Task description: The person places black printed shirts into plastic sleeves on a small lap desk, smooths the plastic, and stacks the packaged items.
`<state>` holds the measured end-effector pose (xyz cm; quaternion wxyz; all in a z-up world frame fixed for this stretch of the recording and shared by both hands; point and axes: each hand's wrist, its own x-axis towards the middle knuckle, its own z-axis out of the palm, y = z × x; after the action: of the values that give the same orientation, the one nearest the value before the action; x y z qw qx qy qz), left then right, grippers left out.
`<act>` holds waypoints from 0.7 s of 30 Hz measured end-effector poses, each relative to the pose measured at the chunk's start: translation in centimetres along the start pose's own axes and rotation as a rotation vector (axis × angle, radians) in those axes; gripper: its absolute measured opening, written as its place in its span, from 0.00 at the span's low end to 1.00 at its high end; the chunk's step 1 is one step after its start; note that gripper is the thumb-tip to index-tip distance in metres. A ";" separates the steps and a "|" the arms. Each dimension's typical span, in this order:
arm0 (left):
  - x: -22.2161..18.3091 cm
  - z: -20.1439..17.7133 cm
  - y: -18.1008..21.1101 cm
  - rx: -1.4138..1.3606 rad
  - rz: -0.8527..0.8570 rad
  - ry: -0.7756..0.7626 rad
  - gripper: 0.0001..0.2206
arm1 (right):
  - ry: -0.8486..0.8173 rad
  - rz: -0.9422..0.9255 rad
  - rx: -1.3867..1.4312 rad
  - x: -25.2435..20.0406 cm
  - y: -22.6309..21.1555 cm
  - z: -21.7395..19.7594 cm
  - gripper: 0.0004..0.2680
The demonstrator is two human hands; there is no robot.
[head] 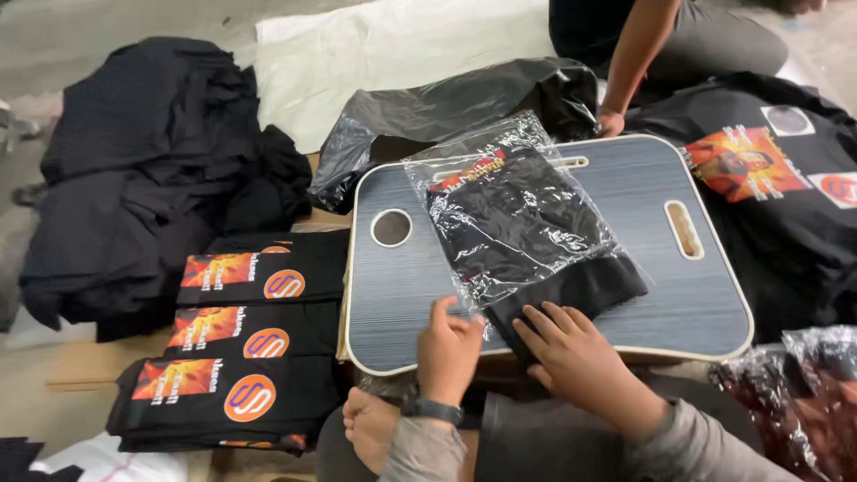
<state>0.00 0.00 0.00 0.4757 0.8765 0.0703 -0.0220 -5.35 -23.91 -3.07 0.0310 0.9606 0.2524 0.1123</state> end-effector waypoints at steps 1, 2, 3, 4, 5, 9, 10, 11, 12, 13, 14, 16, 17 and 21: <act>-0.8 0.6 -0.2 0.004 0.000 0.003 0.22 | 0.003 -0.001 0.004 0.0 0.1 0.1 0.34; -1.5 1.0 -0.4 0.062 0.044 -0.057 0.24 | 0.024 -0.023 -0.012 0.0 0.1 0.1 0.32; -2.5 1.5 -0.6 0.111 0.078 -0.107 0.25 | 0.042 -0.060 -0.031 0.2 0.3 0.0 0.30; -3.2 1.8 -1.5 0.106 0.067 -0.094 0.25 | 0.042 -0.077 -0.029 -0.2 0.0 0.3 0.30; -3.0 2.3 -1.9 0.134 0.130 -0.048 0.25 | 0.102 -0.073 -0.006 0.2 0.2 0.6 0.24; -3.0 3.9 -2.9 0.058 0.189 0.036 0.25 | 0.207 0.094 0.195 1.8 0.1 1.6 0.06; -3.3 3.9 -3.0 0.052 0.191 0.031 0.25 | 0.203 0.097 0.188 2.8 -0.2 1.7 0.06; -3.6 4.0 -3.2 0.020 0.205 0.068 0.26 | 0.141 0.252 0.299 3.7 -0.6 1.9 0.07; -3.9 4.0 -3.4 -0.013 0.219 0.105 0.27 | 0.081 0.408 0.410 4.6 -1.0 2.0 0.11; -3.9 4.0 -3.7 -0.017 0.230 0.097 0.27 | 0.085 0.419 0.402 5.1 -1.5 1.2 0.11; -3.9 3.8 -4.1 -0.054 0.247 0.111 0.27 | 0.069 0.368 0.550 5.8 -2.0 0.4 0.13; -3.8 3.2 -4.8 -0.098 0.264 0.123 0.28 | 0.052 0.315 0.690 6.4 -2.7 -0.9 0.15; -3.8 2.7 -5.1 -0.131 0.217 0.097 0.27 | 0.003 0.236 0.723 6.2 -2.9 -1.3 0.18; -3.9 1.8 -6.2 -0.256 0.206 0.085 0.25 | 0.054 0.034 0.627 5.4 -2.6 -4.3 0.21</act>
<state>-4.75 1.46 -5.74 0.5799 0.8114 0.0024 0.0730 -3.00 -18.92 1.90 -0.2753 0.9241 0.2593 0.0551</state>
